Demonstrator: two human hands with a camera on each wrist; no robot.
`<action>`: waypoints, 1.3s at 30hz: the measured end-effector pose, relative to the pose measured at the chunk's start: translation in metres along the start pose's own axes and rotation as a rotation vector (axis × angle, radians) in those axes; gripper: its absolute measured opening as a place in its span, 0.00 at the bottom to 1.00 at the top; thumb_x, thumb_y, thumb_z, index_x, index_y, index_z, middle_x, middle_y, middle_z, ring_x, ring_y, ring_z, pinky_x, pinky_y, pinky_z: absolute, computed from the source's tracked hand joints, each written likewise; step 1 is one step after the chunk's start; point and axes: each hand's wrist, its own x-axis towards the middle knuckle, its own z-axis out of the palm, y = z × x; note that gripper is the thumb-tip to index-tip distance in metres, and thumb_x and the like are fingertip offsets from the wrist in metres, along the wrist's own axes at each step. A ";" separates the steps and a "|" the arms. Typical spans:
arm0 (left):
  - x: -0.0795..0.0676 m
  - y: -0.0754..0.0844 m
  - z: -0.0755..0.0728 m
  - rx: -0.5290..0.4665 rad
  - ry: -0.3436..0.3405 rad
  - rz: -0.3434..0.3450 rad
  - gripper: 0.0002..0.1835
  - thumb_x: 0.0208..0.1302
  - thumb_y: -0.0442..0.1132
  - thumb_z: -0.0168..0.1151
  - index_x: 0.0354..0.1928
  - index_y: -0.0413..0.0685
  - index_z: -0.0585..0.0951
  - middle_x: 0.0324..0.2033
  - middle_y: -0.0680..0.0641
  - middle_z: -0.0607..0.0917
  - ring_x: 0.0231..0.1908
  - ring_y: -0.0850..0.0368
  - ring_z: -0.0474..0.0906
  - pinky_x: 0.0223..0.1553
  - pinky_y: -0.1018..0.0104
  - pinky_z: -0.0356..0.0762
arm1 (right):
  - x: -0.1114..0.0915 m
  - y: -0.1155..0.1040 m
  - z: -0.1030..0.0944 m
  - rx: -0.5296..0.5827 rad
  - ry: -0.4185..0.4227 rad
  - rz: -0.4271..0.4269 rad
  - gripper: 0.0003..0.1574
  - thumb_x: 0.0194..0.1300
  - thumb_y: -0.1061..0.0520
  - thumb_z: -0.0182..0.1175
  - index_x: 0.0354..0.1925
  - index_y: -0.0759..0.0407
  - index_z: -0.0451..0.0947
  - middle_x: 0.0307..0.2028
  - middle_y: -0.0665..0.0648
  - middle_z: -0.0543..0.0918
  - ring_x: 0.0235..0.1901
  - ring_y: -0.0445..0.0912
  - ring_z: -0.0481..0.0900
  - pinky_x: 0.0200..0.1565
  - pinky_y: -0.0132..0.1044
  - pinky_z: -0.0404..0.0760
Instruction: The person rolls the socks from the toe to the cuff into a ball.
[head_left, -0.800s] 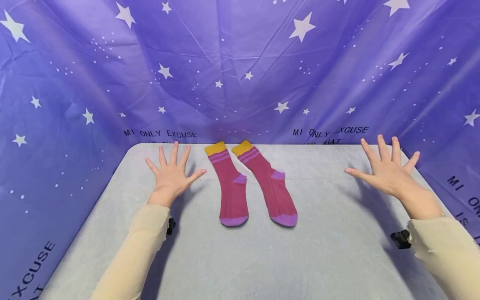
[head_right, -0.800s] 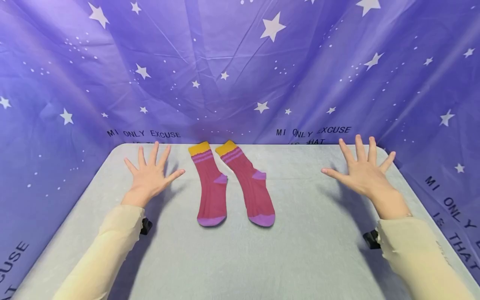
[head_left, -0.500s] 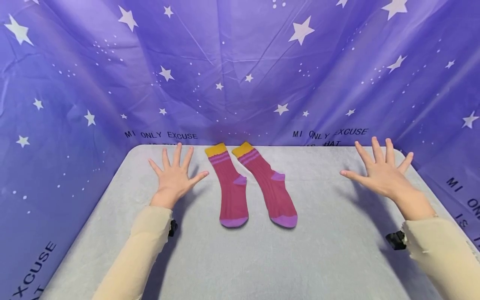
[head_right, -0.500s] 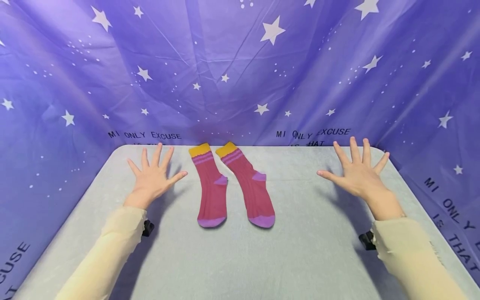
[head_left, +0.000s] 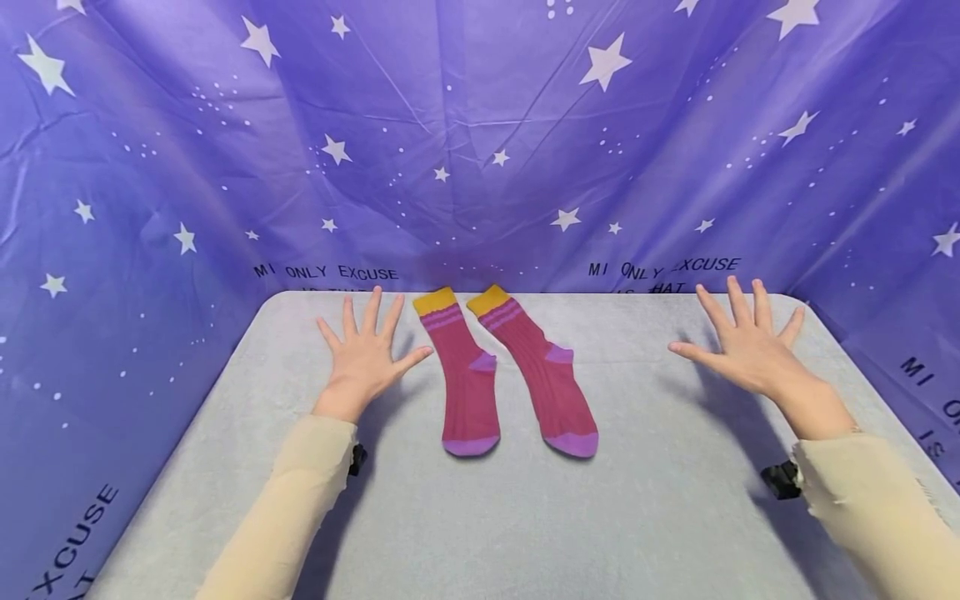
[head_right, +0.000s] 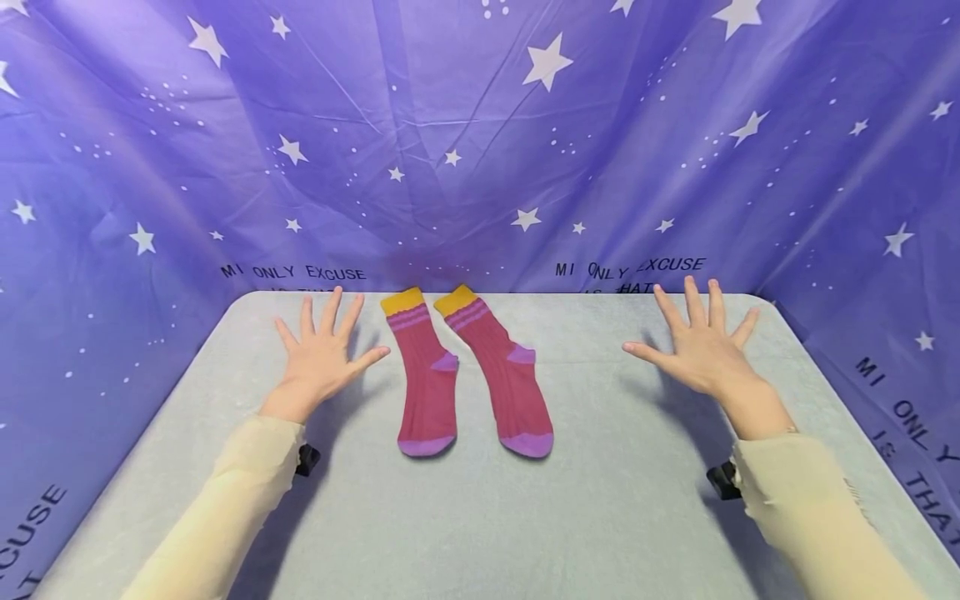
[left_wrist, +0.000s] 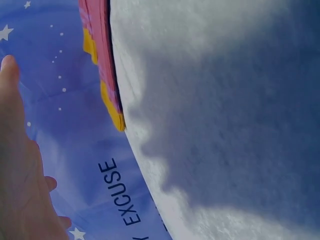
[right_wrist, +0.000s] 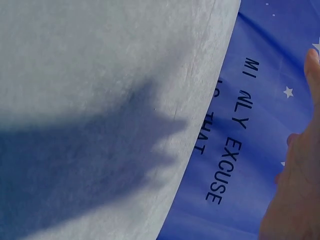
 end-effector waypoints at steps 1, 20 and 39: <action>0.000 0.001 0.000 0.002 -0.001 0.005 0.53 0.59 0.80 0.44 0.80 0.67 0.41 0.80 0.47 0.37 0.77 0.28 0.30 0.63 0.16 0.25 | 0.000 -0.001 0.000 0.003 -0.002 0.000 0.63 0.64 0.22 0.49 0.80 0.45 0.31 0.77 0.64 0.21 0.74 0.66 0.12 0.54 0.82 0.12; -0.001 0.024 -0.002 -0.019 0.012 0.071 0.53 0.58 0.81 0.44 0.80 0.67 0.44 0.81 0.49 0.38 0.77 0.29 0.33 0.66 0.18 0.29 | 0.010 -0.012 0.007 0.023 -0.023 -0.011 0.63 0.64 0.22 0.50 0.80 0.47 0.32 0.78 0.68 0.27 0.75 0.65 0.16 0.57 0.84 0.20; -0.004 0.055 -0.004 -0.019 0.018 0.139 0.52 0.58 0.81 0.44 0.79 0.70 0.43 0.81 0.49 0.41 0.77 0.30 0.36 0.69 0.22 0.30 | 0.026 -0.034 0.016 0.035 -0.047 -0.042 0.64 0.63 0.20 0.49 0.80 0.46 0.33 0.78 0.69 0.34 0.77 0.66 0.24 0.60 0.81 0.18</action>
